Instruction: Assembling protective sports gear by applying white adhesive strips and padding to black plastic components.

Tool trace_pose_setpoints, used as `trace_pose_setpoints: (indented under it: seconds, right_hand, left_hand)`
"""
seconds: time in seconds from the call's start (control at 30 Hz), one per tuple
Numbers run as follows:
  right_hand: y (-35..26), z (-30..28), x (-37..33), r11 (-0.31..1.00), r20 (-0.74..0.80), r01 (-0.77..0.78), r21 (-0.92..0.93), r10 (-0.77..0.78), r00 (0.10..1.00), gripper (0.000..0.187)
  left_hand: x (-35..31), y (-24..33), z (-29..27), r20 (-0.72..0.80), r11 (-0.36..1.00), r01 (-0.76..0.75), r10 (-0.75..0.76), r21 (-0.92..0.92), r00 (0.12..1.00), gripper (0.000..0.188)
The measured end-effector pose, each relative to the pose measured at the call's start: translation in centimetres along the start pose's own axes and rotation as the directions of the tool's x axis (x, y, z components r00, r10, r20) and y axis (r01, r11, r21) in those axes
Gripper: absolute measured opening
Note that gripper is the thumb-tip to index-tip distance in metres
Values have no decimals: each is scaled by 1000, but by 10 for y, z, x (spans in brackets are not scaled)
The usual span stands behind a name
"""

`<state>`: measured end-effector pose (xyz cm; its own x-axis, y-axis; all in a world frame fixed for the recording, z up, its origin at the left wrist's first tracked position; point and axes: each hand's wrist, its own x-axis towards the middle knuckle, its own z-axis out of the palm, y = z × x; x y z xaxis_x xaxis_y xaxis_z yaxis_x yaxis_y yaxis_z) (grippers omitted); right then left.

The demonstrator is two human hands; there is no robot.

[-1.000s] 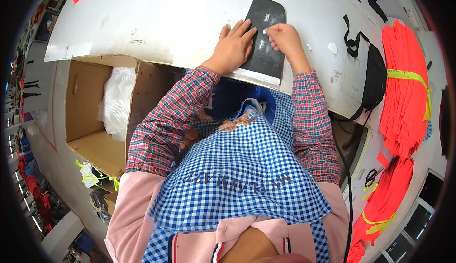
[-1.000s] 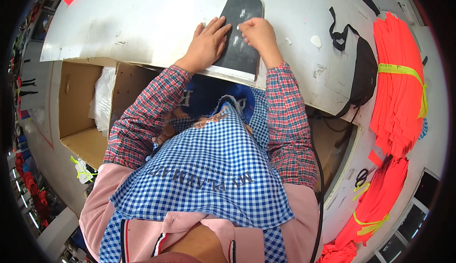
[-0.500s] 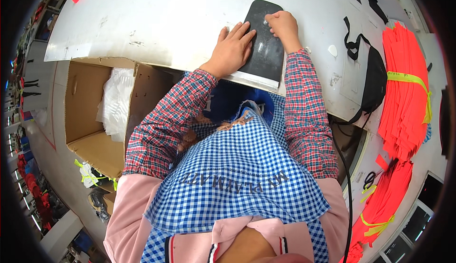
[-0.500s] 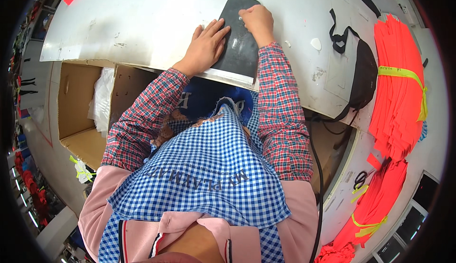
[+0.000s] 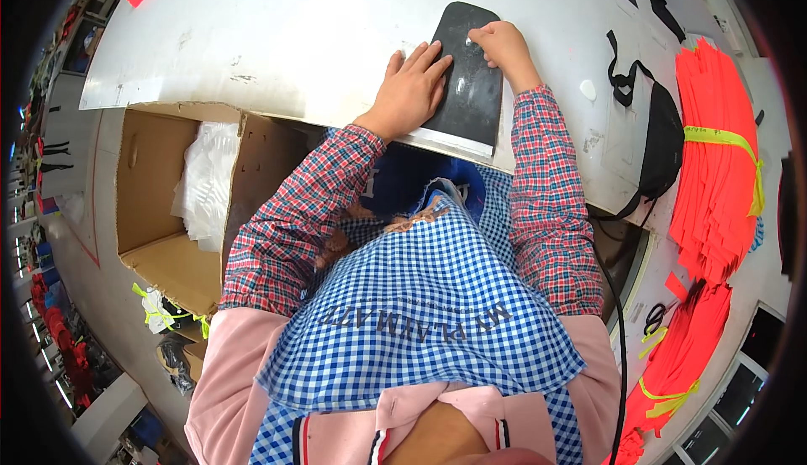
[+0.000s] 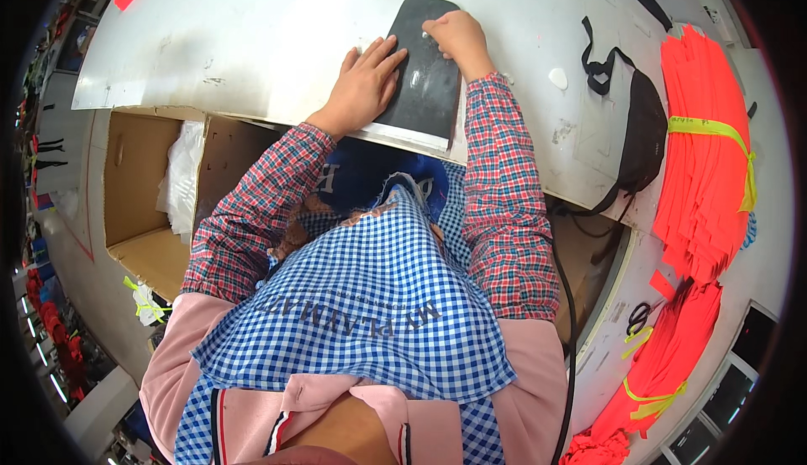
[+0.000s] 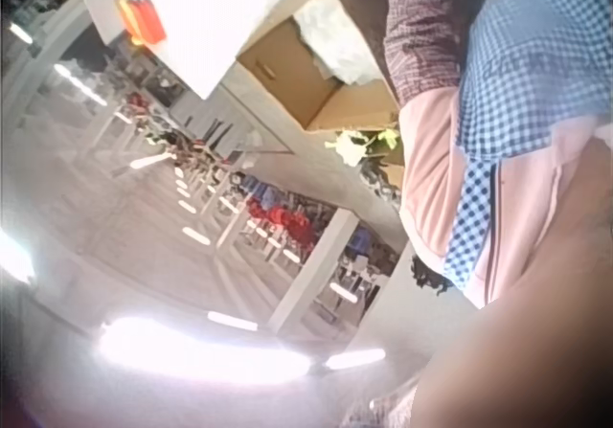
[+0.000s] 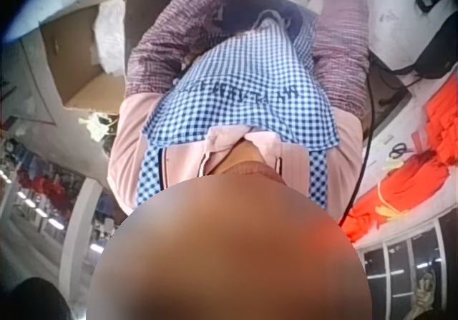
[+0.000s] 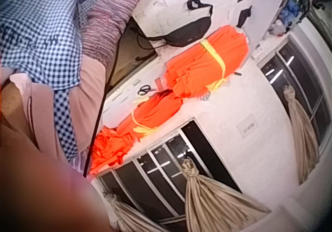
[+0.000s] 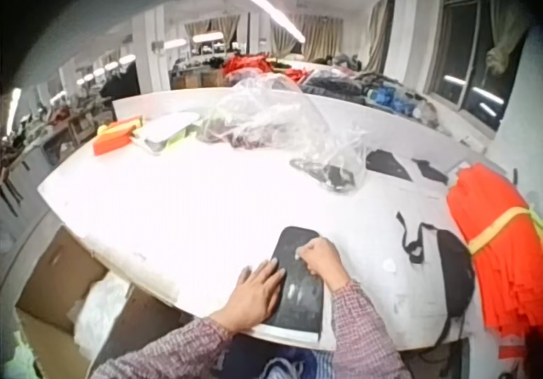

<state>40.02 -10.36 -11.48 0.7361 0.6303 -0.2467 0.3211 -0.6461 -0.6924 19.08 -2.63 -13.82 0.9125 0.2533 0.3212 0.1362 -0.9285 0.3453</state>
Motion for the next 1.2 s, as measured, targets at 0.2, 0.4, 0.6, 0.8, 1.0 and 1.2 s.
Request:
trace_pose_setpoints:
  seconds: [0.2,0.4,0.6,0.8,1.0,1.2]
  right_hand:
    - [1,13,-13,988,-375,115,-106,-147,916,34]
    - [15,7,-25,979,-283,161,123,-121,951,27]
    - [17,17,-64,977,-512,185,109,-104,853,22]
    - [22,24,-63,925,-656,374,65,-242,715,22]
    - [8,19,-98,868,-377,258,424,-90,922,24]
    - [32,25,-102,848,-407,342,405,-168,898,19]
  left_hand:
    - [3,1,0,-26,1000,-10,10,-15,1000,42]
    - [0,1,1,-1,1000,11,-11,-22,1000,42]
    - [0,-2,3,-7,999,13,-13,-32,1000,43]
    - [1,1,2,4,1000,-14,14,-25,1000,43]
    - [-3,-2,2,-35,995,-7,4,-97,999,42]
    - [-6,5,-16,-257,932,-36,-63,-360,964,31]
